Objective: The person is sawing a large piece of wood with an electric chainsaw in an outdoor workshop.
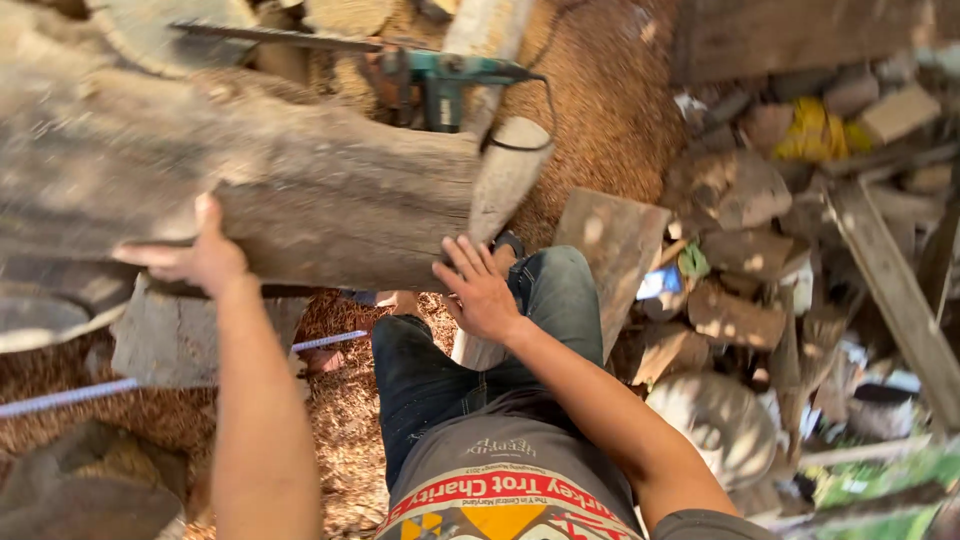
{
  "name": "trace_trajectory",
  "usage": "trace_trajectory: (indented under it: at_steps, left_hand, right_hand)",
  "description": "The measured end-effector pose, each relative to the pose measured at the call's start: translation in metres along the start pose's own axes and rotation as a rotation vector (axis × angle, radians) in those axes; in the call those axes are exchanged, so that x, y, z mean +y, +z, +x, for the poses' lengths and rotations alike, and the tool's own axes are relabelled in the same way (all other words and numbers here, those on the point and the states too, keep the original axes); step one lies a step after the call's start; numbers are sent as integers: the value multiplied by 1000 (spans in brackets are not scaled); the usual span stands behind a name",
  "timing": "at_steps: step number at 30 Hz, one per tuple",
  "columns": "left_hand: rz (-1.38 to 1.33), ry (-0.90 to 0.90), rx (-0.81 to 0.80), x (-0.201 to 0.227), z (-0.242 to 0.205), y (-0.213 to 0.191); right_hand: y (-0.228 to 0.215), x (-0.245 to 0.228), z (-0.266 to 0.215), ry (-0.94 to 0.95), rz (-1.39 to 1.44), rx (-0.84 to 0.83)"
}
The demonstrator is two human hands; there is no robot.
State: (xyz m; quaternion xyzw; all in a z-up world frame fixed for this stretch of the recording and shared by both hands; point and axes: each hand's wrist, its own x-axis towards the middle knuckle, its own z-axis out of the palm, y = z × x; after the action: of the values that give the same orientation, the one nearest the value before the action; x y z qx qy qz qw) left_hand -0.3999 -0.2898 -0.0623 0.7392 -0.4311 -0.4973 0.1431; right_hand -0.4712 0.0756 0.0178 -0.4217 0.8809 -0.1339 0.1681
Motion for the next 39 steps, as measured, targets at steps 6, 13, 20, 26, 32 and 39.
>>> trace_trajectory:
  at_steps: [6,13,20,26,32,39]
  left_hand:
    - [-21,37,-126,-24,43,-12]
    - [348,200,-12,6,-35,0]
    - [550,380,-118,-116,-138,25]
    - [227,-61,-9,-154,-274,105]
    - [374,-79,41,-121,-342,127]
    - [632,-29,-69,-137,-361,128]
  right_hand:
    - [-4,114,-114,571,36,80]
    - [55,278,-234,1274,524,-31]
    - [103,409,-203,1201,729,-355]
    - [20,556,-97,920,784,-410]
    - [-78,695,-35,1002,976,-153]
    - [-118,709,-21,1098,835,-202]
